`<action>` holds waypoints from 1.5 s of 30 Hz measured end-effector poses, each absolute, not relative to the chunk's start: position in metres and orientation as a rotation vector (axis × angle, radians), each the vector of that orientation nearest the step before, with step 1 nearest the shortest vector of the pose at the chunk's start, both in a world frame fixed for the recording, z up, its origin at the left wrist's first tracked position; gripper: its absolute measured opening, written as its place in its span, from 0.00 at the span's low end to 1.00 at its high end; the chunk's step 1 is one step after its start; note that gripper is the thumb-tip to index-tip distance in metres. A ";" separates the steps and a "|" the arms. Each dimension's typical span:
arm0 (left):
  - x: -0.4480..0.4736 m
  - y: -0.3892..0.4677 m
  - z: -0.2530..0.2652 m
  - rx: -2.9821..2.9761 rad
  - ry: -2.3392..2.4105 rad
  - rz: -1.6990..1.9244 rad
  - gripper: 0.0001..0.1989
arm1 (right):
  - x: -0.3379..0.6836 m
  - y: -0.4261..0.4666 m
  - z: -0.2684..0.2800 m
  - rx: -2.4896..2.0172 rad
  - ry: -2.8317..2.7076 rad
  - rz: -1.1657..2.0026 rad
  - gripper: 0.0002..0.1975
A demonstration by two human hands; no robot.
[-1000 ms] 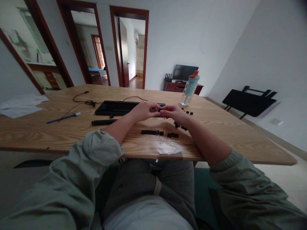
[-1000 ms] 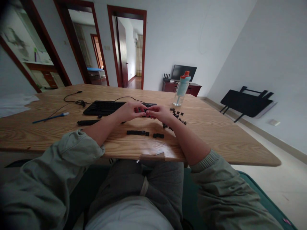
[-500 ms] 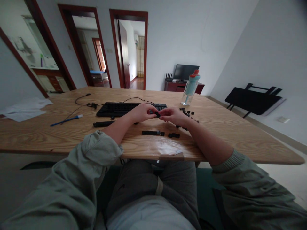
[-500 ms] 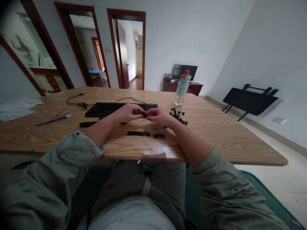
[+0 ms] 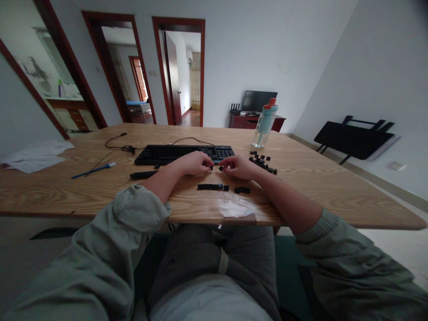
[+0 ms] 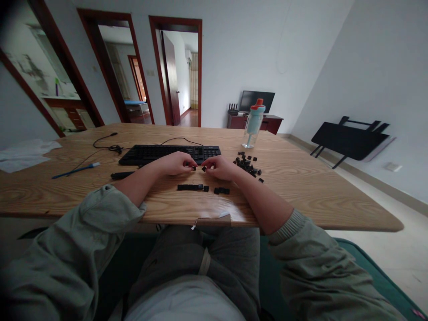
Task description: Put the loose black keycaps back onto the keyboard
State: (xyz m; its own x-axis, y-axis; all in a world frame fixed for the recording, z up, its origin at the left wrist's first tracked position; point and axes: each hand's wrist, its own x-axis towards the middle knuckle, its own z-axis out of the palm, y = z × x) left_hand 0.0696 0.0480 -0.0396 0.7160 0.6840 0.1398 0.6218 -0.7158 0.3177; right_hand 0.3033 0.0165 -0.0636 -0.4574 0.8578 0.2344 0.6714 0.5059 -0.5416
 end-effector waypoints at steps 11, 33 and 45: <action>0.070 0.041 -0.038 2.617 1.044 0.364 0.14 | 0.298 0.019 -0.070 -1.247 -2.325 0.445 0.14; 0.067 0.057 -0.049 2.637 1.008 0.329 0.16 | 0.286 0.024 -0.072 -1.283 -2.344 0.270 0.09; 0.064 0.050 -0.042 2.582 1.119 0.480 0.14 | 0.334 0.037 -0.056 -1.381 -1.965 0.186 0.13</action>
